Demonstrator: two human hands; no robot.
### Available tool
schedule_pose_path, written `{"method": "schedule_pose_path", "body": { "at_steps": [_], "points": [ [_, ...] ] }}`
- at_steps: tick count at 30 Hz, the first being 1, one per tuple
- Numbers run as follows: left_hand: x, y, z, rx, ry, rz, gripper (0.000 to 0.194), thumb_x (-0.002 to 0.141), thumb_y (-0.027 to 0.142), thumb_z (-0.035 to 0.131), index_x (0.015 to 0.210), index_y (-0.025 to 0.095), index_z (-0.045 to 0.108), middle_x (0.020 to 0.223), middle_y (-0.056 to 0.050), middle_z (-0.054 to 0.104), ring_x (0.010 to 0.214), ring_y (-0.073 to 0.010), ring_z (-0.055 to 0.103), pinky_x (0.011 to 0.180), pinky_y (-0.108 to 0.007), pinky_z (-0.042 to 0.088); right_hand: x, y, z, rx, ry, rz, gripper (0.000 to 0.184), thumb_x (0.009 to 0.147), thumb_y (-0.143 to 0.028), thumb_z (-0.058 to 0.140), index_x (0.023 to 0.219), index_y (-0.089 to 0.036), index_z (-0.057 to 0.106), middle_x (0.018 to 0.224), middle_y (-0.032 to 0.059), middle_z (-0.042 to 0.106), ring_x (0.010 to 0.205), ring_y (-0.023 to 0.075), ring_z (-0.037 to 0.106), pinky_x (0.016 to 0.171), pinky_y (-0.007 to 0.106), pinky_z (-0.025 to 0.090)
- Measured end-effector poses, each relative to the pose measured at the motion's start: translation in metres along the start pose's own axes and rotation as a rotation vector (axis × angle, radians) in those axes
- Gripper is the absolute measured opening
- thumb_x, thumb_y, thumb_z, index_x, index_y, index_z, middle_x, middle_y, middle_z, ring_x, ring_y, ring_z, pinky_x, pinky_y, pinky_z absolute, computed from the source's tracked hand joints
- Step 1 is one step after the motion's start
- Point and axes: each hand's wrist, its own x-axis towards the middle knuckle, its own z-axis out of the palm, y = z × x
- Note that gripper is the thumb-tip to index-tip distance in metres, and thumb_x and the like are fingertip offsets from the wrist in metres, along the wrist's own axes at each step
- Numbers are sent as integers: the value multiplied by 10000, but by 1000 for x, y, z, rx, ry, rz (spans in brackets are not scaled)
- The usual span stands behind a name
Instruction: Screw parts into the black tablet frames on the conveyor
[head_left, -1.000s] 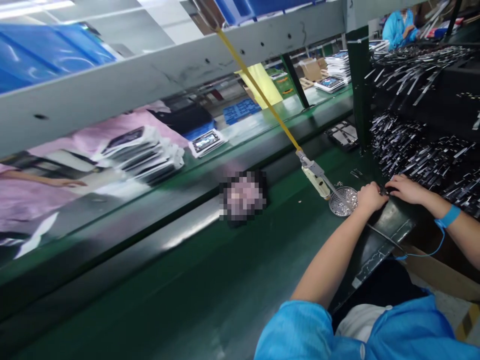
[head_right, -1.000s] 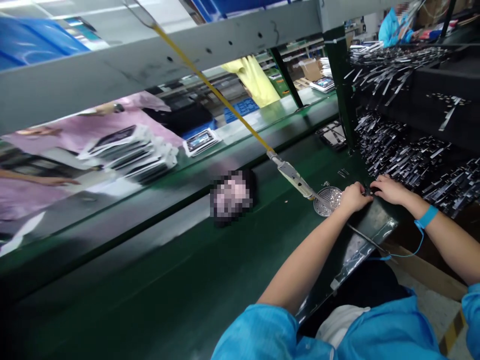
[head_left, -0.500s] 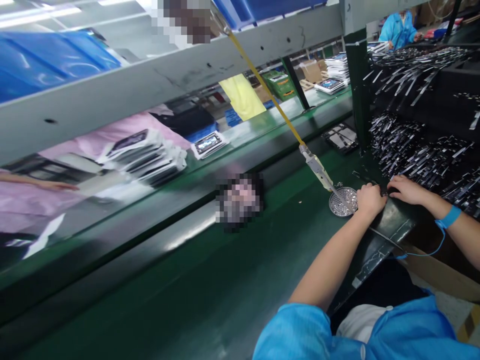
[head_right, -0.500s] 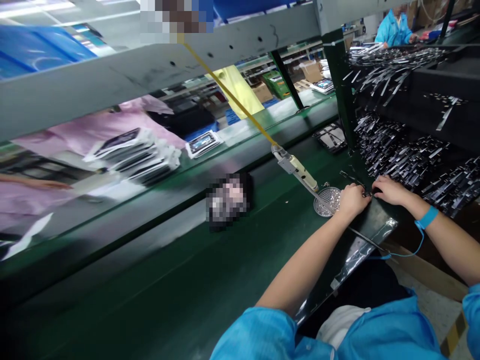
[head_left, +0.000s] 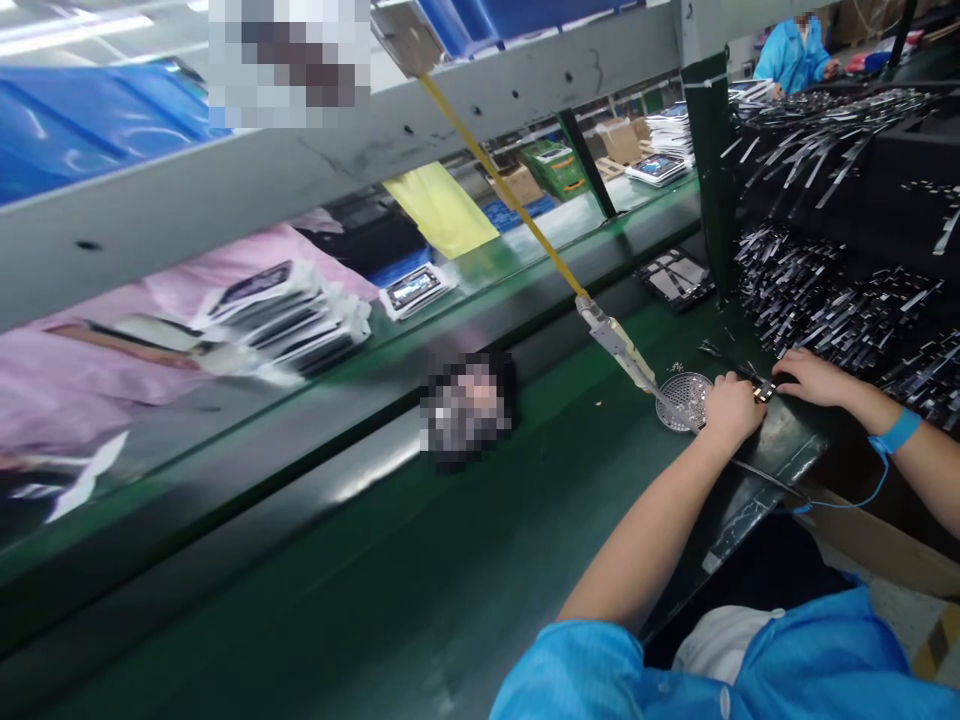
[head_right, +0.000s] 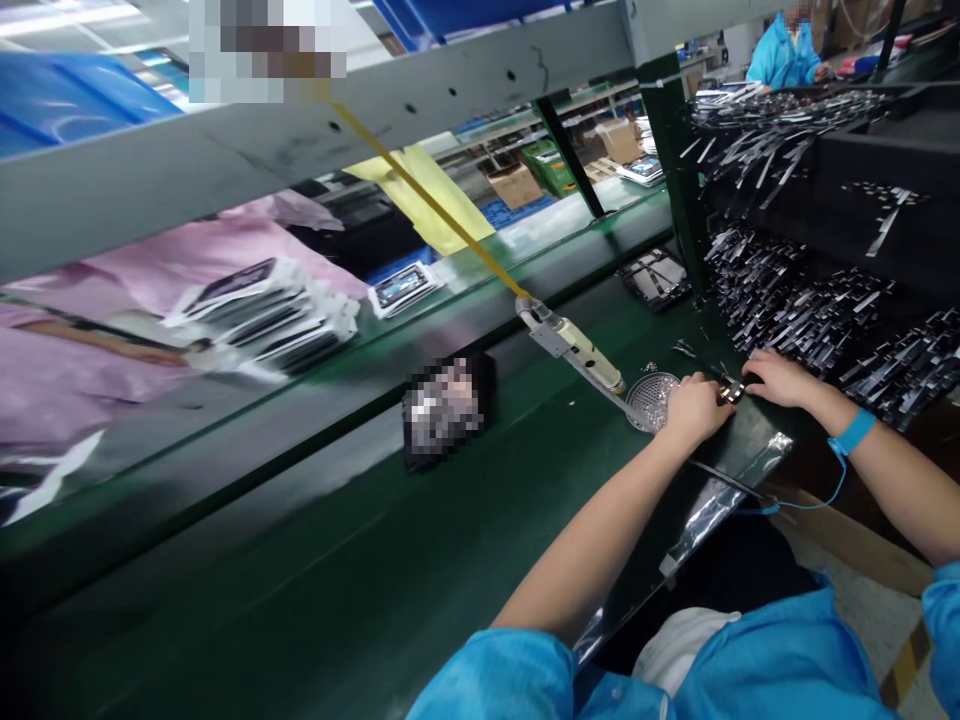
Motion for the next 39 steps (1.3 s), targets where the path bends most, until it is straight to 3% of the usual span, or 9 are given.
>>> {"method": "schedule_pose_path", "body": {
  "at_steps": [5, 11, 20, 24, 27, 33, 39],
  "points": [
    [4, 2, 5, -16, 17, 16, 416, 962, 454, 641, 1219, 139, 730, 1226, -157, 695, 1214, -312, 611, 1009, -398, 517, 2, 2, -1, 13, -14, -10, 239, 931, -310, 649, 1117, -199, 750, 1108, 122, 687, 1080, 287, 626, 1010, 433, 503],
    [17, 5, 9, -34, -18, 11, 359, 984, 391, 571, 1169, 149, 760, 1232, -166, 705, 1235, -327, 593, 1041, -438, 495, 3, 6, -3, -1, -38, 2, 235, 931, -286, 649, 1130, -211, 749, 1089, 105, 687, 1066, 266, 633, 985, 400, 507],
    [26, 10, 1, -56, -98, -10, 377, 915, 402, 655, 1203, 175, 742, 1245, -154, 727, 1195, -318, 669, 987, -397, 556, 3, 0, -6, -18, -67, 16, 177, 913, -256, 666, 1063, -189, 734, 1117, 122, 689, 1089, 286, 632, 978, 408, 505],
    [26, 11, 1, -42, -98, -1, 319, 958, 306, 579, 1194, 166, 742, 1196, -153, 746, 1159, -299, 698, 978, -380, 567, 3, -1, -7, -34, -80, 16, 209, 916, -248, 659, 1108, -196, 722, 1135, 111, 687, 1113, 275, 627, 1006, 404, 500],
    [26, 12, 1, -29, -102, 25, 330, 937, 291, 611, 1207, 149, 737, 1278, -166, 713, 1232, -314, 666, 1001, -382, 567, 3, -1, -8, -60, -107, 34, 227, 906, -221, 663, 1127, -204, 716, 1166, 105, 680, 1149, 273, 621, 1025, 398, 499],
    [34, 14, 0, -23, -152, 29, 320, 938, 240, 619, 1213, 122, 733, 1248, -184, 720, 1189, -304, 697, 977, -360, 591, 7, -3, -11, -118, -155, 113, 259, 877, -166, 683, 1132, -197, 715, 1226, 128, 661, 1183, 297, 616, 1016, 404, 518],
    [42, 12, -1, -37, -130, 4, 324, 967, 194, 565, 1246, 113, 707, 1282, -190, 692, 1203, -288, 693, 977, -337, 587, 11, -8, -16, -132, -112, 175, 380, 901, -133, 611, 1269, -207, 677, 1304, 136, 640, 1225, 301, 605, 1010, 409, 537]
  ]
}}
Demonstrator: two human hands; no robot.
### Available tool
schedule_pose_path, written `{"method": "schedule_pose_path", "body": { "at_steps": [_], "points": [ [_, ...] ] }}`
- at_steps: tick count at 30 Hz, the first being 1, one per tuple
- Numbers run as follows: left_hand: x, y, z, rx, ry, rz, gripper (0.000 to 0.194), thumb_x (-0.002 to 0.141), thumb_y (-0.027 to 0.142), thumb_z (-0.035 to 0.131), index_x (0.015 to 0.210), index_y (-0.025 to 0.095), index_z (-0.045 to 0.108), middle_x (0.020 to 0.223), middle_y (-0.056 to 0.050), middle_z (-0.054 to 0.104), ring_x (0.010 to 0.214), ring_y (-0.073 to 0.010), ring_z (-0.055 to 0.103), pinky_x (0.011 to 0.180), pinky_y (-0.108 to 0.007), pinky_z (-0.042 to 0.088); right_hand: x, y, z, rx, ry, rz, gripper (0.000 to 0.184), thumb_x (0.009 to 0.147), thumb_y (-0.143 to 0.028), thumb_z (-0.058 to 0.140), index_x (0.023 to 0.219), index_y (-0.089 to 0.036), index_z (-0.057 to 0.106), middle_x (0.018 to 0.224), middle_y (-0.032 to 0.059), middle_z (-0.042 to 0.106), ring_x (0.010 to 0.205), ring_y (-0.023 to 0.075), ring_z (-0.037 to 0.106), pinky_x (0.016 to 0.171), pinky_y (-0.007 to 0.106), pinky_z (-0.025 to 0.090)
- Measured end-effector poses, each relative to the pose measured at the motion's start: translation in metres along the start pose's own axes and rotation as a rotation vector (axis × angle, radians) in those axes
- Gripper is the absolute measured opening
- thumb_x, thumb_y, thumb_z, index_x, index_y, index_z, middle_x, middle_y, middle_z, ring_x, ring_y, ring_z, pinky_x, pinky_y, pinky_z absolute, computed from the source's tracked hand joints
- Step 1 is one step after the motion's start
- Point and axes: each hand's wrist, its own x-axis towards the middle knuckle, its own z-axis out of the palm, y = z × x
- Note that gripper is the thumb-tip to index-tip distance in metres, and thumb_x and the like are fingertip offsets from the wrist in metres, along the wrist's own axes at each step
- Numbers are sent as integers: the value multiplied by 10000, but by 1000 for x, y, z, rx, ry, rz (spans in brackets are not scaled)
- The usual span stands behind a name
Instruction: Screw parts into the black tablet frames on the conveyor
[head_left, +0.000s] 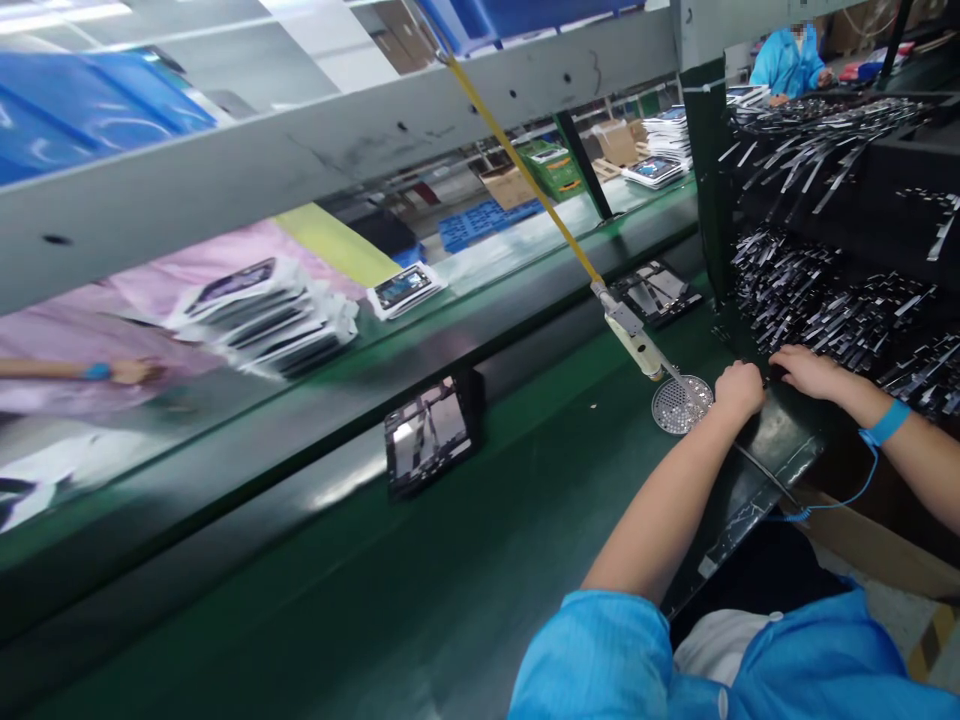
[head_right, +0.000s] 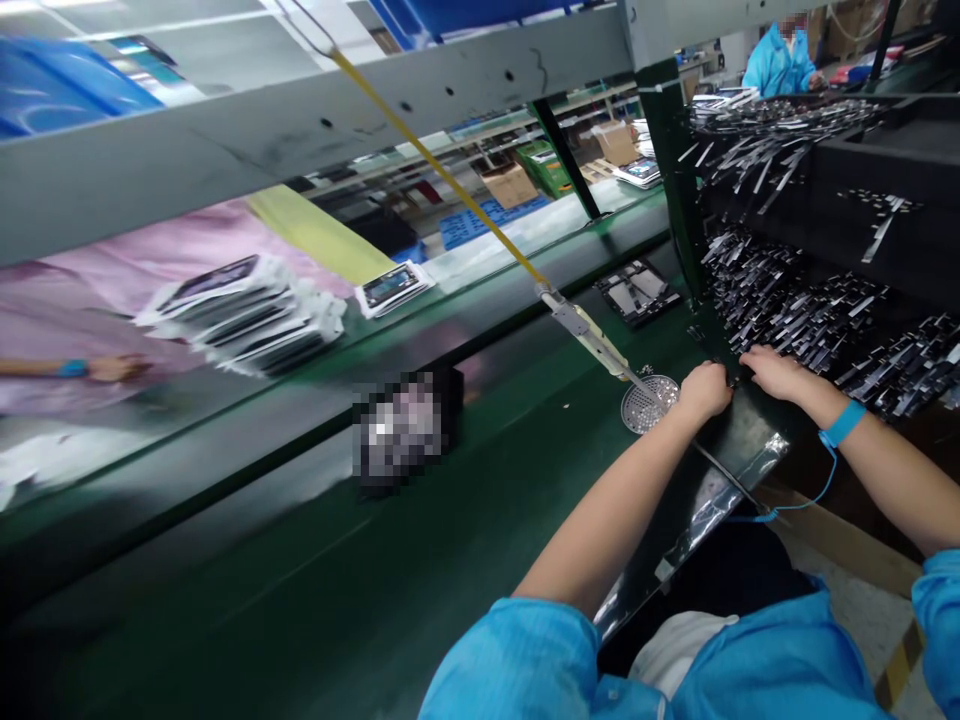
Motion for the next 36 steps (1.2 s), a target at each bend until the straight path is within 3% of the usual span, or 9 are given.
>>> {"method": "schedule_pose_path", "body": {
  "at_steps": [7, 11, 15, 18, 20, 24, 27, 30, 36],
  "points": [
    [-5, 0, -1, -14, 29, 21, 288, 978, 207, 556, 1209, 138, 714, 1246, -175, 692, 1149, -280, 698, 967, -365, 571, -9, -8, 3, 6, 128, 22, 491, 900, -60, 502, 1319, -234, 691, 1365, 116, 654, 1179, 270, 632, 1035, 406, 550],
    [-39, 11, -14, -3, 121, 91, 354, 967, 279, 626, 1287, 131, 656, 1330, -202, 634, 1282, -335, 596, 1061, -453, 507, -33, -24, -2, 3, 234, 33, 505, 912, -62, 470, 1377, -151, 646, 1444, 183, 604, 1243, 315, 632, 1064, 475, 554],
    [-111, 10, -17, -104, 188, 525, 346, 996, 374, 627, 1276, 173, 646, 1281, -133, 680, 1208, -284, 630, 1070, -410, 498, -84, -56, -10, 55, 389, -34, 395, 1031, -197, 418, 1357, -153, 636, 1422, 168, 620, 1330, 284, 595, 1149, 470, 513],
    [-169, -10, -4, -270, 167, 897, 334, 1054, 422, 534, 1221, 169, 675, 1249, -110, 719, 1110, -224, 683, 1022, -344, 532, -127, -88, -16, 336, 669, -214, 231, 1029, -213, 526, 1184, -221, 697, 1133, 94, 731, 1065, 220, 705, 1002, 396, 596],
    [-200, -33, 9, -356, 178, 945, 349, 1076, 426, 488, 1181, 163, 691, 1202, -116, 744, 1074, -208, 708, 997, -332, 549, -152, -111, -21, 481, 697, -304, 182, 995, -163, 590, 1112, -236, 709, 1031, 70, 743, 946, 199, 719, 886, 349, 615],
    [-244, -98, 27, -553, 308, 744, 225, 1048, 308, 535, 1137, 209, 717, 1070, -103, 780, 981, -192, 745, 908, -316, 594, -171, -169, -22, 792, 499, -513, 193, 994, -169, 584, 1136, -221, 704, 946, 85, 738, 873, 214, 717, 778, 361, 616],
    [-262, -156, 34, -623, 530, 361, 167, 1013, 288, 583, 1048, 267, 745, 980, -69, 782, 907, -201, 750, 832, -321, 615, -152, -209, -3, 899, 273, -754, 190, 1016, -243, 585, 1164, -173, 681, 938, 98, 737, 849, 191, 709, 748, 316, 610],
    [-277, -204, 43, -591, 671, -31, 216, 998, 375, 574, 929, 275, 752, 933, -56, 775, 869, -223, 743, 839, -351, 616, -132, -218, 24, 773, 283, -810, 149, 1024, -226, 568, 1061, -189, 707, 862, 68, 742, 768, 165, 702, 698, 269, 592],
    [-295, -316, 43, -470, 678, -596, 162, 935, 271, 611, 896, 213, 757, 1010, -68, 775, 1020, -223, 714, 1006, -328, 552, -123, -147, 77, 476, 561, -191, 222, 977, -469, 608, 995, -294, 744, 969, 35, 783, 802, 248, 764, 661, 357, 628]
  ]
}}
